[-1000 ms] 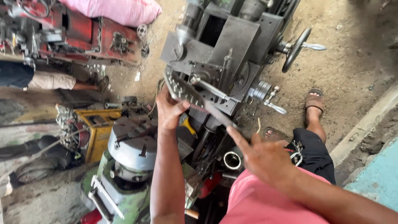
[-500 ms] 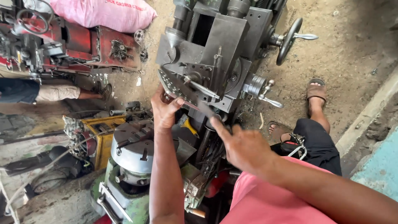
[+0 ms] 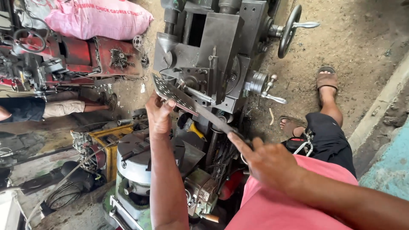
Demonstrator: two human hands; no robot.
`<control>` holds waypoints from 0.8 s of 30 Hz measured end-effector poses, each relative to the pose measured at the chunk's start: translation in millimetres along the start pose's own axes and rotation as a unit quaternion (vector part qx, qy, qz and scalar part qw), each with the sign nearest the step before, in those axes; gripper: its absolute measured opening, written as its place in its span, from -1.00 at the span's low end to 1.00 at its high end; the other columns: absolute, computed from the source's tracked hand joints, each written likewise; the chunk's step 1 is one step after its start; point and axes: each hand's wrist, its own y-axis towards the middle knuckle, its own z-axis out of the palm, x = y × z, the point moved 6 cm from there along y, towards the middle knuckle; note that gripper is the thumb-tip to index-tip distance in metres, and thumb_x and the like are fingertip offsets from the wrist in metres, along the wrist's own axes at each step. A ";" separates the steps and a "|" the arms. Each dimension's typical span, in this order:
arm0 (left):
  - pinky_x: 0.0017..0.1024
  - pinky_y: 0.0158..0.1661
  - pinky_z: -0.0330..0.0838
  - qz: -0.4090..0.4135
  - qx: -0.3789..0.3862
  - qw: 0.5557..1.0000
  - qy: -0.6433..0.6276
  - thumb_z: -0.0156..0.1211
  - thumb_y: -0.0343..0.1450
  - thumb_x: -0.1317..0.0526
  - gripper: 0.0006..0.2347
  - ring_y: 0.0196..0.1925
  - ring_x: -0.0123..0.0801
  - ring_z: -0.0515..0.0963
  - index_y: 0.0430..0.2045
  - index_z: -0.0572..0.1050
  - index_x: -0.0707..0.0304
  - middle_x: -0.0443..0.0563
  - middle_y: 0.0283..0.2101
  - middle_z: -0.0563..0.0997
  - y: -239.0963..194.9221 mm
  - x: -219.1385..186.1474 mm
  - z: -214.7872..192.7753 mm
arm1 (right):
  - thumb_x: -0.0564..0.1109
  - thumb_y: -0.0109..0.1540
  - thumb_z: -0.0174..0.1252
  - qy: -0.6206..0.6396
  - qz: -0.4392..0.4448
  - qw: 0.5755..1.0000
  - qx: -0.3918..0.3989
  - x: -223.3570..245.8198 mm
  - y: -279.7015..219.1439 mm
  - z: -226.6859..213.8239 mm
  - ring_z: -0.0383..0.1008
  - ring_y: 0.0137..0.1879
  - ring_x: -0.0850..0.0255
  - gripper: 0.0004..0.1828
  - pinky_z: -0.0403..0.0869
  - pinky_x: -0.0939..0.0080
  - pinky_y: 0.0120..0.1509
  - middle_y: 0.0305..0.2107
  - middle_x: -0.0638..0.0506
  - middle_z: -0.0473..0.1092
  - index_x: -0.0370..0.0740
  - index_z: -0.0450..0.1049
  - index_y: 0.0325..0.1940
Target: Filing the edges of a perforated metal plate using a hand file to remove burrs and sharp edges.
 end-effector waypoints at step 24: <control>0.31 0.31 0.25 0.022 0.003 0.997 -0.073 0.45 0.25 -0.24 0.05 0.30 0.46 0.38 0.49 -0.11 0.31 0.68 0.31 0.25 -15.5 -38.9 25.0 | -0.20 0.25 -0.07 -0.004 -0.036 0.999 -0.032 12.1 43.7 -35.5 0.60 -0.55 0.07 -0.20 0.62 0.03 -0.41 -0.35 -0.32 0.54 -0.02 0.03 0.62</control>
